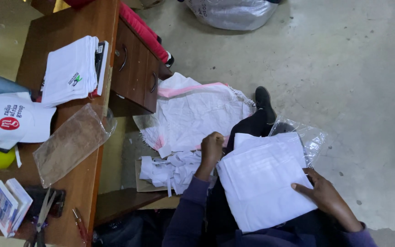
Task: Folding white t-shirts and placing them into clear plastic bags for packaging.
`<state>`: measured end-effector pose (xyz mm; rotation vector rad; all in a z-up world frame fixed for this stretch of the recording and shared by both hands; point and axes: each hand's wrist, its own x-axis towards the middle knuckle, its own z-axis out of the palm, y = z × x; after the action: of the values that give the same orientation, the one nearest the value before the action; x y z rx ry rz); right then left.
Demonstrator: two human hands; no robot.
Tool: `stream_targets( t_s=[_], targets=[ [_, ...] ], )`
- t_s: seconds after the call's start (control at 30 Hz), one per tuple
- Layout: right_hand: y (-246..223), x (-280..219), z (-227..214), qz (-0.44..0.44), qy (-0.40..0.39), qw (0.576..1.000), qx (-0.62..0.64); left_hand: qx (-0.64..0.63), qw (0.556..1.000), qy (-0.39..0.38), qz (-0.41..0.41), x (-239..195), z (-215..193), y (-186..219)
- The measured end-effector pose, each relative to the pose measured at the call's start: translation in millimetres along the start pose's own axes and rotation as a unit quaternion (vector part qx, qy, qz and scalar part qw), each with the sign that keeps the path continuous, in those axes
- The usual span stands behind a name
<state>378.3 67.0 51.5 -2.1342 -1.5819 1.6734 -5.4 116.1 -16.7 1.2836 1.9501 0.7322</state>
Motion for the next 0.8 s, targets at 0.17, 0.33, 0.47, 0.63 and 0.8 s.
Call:
stream_targets(
  t_s=[0.17,0.33,0.47,0.63,0.8],
  targets=[
    [-14.2,-11.0,-5.1,0.011,-0.018,1.000,0.021,0.191,0.945,0.265,0.026,20.7,-42.0,-82.7],
    [-41.8,-29.6,-27.1,0.040,-0.087,0.995,0.012,0.166,0.983,0.074,-0.039,-43.3,-53.4,-65.5],
    [-56.6,-36.2,-20.0,-0.021,-0.098,0.995,-0.018,-0.031,0.998,-0.045,-0.012,-116.1,-43.5,8.0],
    [-46.2,-10.3,0.5,-0.050,-0.024,0.990,-0.131,-0.108,0.991,0.001,-0.078,-120.9,-15.6,-4.2],
    [-29.8,21.7,3.1,-0.051,-0.019,0.982,-0.179,-0.262,0.948,0.175,0.042,-135.3,-2.9,5.5]
  ],
)
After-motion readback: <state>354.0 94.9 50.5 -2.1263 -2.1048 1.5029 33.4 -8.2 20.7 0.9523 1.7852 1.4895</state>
